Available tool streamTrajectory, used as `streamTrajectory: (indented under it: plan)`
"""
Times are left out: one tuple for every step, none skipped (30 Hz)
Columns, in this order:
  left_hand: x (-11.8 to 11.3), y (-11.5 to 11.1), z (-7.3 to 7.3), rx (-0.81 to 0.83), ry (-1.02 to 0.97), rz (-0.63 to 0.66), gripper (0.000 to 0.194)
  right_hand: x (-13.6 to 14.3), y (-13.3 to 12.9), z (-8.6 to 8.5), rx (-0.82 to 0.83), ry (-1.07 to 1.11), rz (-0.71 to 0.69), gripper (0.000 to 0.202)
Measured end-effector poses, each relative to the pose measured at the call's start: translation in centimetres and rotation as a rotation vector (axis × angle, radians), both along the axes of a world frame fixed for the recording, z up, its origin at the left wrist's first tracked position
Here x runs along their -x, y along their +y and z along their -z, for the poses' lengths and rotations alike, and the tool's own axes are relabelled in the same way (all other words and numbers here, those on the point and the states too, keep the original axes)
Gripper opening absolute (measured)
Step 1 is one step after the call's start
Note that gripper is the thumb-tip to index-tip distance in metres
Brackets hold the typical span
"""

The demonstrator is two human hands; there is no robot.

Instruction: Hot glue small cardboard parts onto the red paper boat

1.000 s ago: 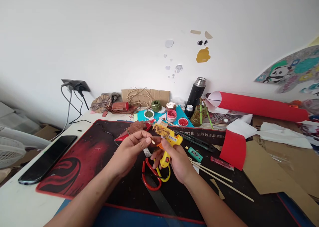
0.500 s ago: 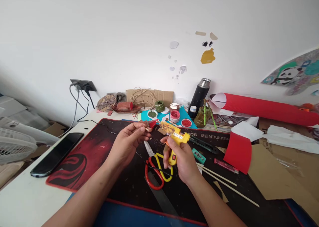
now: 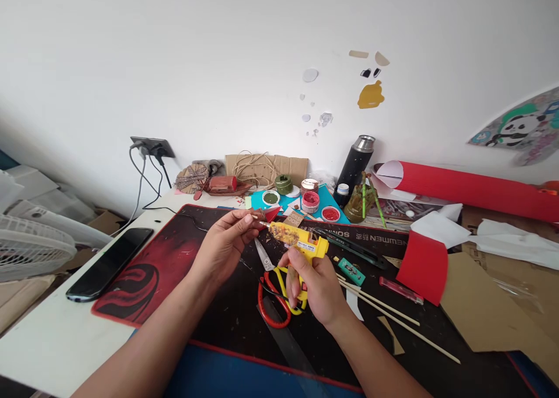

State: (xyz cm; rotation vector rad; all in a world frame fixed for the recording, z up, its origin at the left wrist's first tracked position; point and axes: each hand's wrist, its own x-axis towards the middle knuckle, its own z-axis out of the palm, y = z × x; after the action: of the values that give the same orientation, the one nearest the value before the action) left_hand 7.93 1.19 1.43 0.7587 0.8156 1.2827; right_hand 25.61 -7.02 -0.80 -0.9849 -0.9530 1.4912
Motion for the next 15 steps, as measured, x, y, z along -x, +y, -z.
streamTrajectory:
  plan:
    - [0.01,0.01,0.02,0.006,-0.006,0.003,0.04,0.02,0.01,0.01,-0.001,0.002,0.004,0.065]
    - [0.02,0.02,0.04,0.011,-0.012,0.007,0.041,0.02,0.02,0.02,-0.001,0.006,0.009,0.064]
    - [0.02,0.04,0.07,0.015,-0.015,0.013,0.041,0.02,0.03,0.02,0.001,0.011,0.013,0.064]
    - [0.02,0.06,0.1,0.018,-0.017,0.02,0.042,0.01,0.03,0.01,0.005,0.015,0.015,0.064]
    - [0.01,0.08,0.12,0.02,-0.018,0.026,0.043,0.02,0.03,0.01,0.009,0.017,0.014,0.064]
    - [0.0,0.08,0.15,0.022,-0.02,0.032,0.044,0.03,0.02,0.0,0.013,0.018,0.014,0.065]
    - [-0.02,0.07,0.16,0.023,-0.022,0.038,0.045,0.04,0.0,-0.01,0.016,0.018,0.012,0.065]
    - [-0.04,0.04,0.18,0.025,-0.025,0.045,0.046,0.07,-0.01,-0.02,0.02,0.019,0.012,0.066]
    - [-0.07,0.0,0.18,0.029,-0.027,0.054,0.046,0.1,-0.03,-0.03,0.023,0.021,0.013,0.066]
    - [-0.09,-0.05,0.19,0.035,-0.031,0.064,0.046,0.12,-0.04,-0.05,0.026,0.023,0.015,0.067]
    - [-0.12,-0.09,0.19,0.042,-0.035,0.074,0.046,0.15,-0.06,-0.07,0.031,0.025,0.018,0.067]
    - [-0.14,-0.13,0.19,0.049,-0.04,0.083,0.045,0.17,-0.08,-0.1,0.036,0.025,0.022,0.068]
    - [-0.16,-0.16,0.18,0.055,-0.046,0.091,0.044,0.18,-0.11,-0.14,0.041,0.025,0.024,0.068]
    - [-0.18,-0.17,0.18,0.061,-0.055,0.098,0.043,0.19,-0.15,-0.18,0.046,0.023,0.025,0.069]
    - [-0.19,-0.17,0.18,0.067,-0.064,0.105,0.043,0.2,-0.18,-0.23,0.05,0.022,0.025,0.069]
